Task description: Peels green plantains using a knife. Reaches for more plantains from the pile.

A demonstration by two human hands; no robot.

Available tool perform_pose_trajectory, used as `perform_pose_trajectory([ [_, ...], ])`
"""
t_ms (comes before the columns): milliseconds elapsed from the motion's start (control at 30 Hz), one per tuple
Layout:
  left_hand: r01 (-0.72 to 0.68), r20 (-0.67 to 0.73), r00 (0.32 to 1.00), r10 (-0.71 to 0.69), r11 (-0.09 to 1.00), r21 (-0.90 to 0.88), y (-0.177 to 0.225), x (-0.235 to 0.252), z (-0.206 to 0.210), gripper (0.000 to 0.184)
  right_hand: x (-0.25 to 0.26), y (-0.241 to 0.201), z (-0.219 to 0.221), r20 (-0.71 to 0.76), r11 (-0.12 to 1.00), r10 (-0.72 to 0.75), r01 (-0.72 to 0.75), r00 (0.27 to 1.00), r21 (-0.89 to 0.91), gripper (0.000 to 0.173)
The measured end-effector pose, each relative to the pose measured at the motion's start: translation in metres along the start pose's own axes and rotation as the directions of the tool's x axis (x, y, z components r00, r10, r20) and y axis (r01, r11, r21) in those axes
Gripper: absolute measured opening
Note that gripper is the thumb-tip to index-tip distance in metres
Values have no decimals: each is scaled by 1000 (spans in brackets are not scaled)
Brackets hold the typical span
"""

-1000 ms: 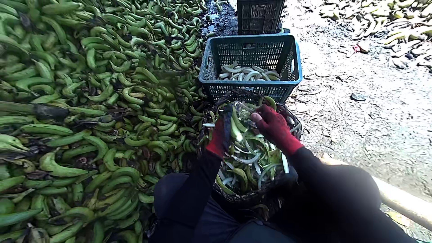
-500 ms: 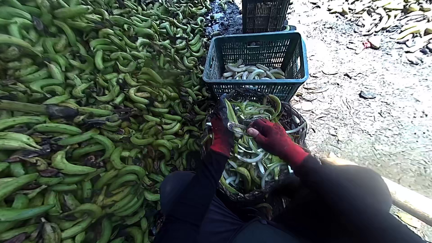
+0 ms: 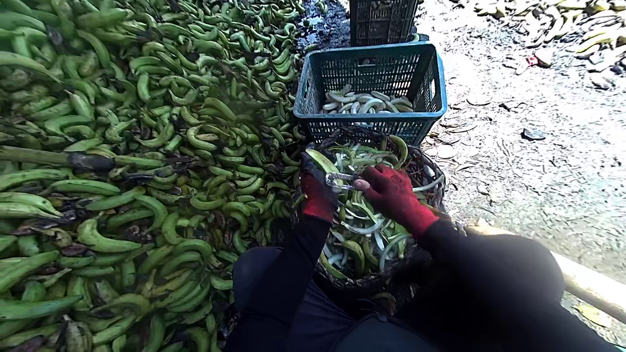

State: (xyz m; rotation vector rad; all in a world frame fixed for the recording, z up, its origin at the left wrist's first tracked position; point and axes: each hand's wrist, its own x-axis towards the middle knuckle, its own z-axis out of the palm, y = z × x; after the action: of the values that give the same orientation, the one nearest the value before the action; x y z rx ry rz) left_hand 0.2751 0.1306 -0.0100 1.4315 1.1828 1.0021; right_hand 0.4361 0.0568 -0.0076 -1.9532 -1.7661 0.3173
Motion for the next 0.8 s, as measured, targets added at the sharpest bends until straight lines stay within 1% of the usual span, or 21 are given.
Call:
perform_pose_trajectory([
  [33,57,63,997,-52,996,-75,2,-5,0,46,3,7,1,-27,1000,0,0,1000,-5,60],
  [67,110,140,986,-94,988,-110,4,-9,1,46,4,13,-1,-49,1000,3,-3,999,0,59],
  [100,134,204,972,-113,987,-93,5,-12,3,43,4,17,-4,-67,1000,8,-8,998,-3,56],
  [133,139,237,963,-126,990,-36,5,-14,5,41,3,21,-6,-79,1000,13,-14,997,-17,54],
  [200,120,284,947,-152,984,128,7,-13,0,42,2,24,-6,-88,998,20,-26,996,-61,53],
  [267,193,312,923,-228,971,139,8,-9,-4,45,3,24,-7,-85,996,22,-30,996,-87,54],
  [300,219,349,903,-252,967,132,8,-8,-8,45,4,24,-10,-67,996,33,-38,997,-76,53],
  [333,226,401,880,-257,966,123,8,-8,-10,43,8,26,-13,-29,996,72,-73,997,-52,53],
  [400,245,493,831,-259,965,93,6,-14,-4,46,21,32,-18,67,973,229,-231,971,11,53],
  [433,220,488,838,-246,969,111,3,-15,-1,46,22,32,-18,85,954,290,-295,953,55,52],
  [467,185,442,866,-232,972,147,-1,-15,1,47,20,31,-17,67,947,307,-312,949,81,51],
  [500,168,344,914,-213,973,156,-6,-12,5,49,13,26,-12,24,958,275,-276,961,82,51],
  [533,162,239,953,-188,979,124,-10,-9,6,52,3,18,-4,-30,979,198,-196,980,57,51],
  [567,169,134,976,-174,984,51,-14,-4,7,57,-3,9,2,-58,992,126,-125,990,22,52],
  [600,150,66,986,-151,989,15,-16,1,5,59,-7,0,6,-54,997,75,-76,996,-14,55],
  [633,102,21,994,-103,994,34,-17,4,2,61,-8,-7,7,-41,998,49,-51,998,-40,56],
  [667,74,-15,997,-74,997,9,-16,4,1,61,-8,-9,9,-46,998,37,-39,998,-42,56],
  [733,148,12,989,-150,960,-237,-7,-5,8,55,-1,-1,6,-70,998,65,-65,995,10,55],
  [767,151,63,988,-139,952,-265,2,-12,12,55,4,7,2,-63,995,94,-92,993,48,55],
  [800,125,115,988,-99,963,-239,8,-18,13,54,8,14,-1,-56,990,118,-113,991,85,55],
])
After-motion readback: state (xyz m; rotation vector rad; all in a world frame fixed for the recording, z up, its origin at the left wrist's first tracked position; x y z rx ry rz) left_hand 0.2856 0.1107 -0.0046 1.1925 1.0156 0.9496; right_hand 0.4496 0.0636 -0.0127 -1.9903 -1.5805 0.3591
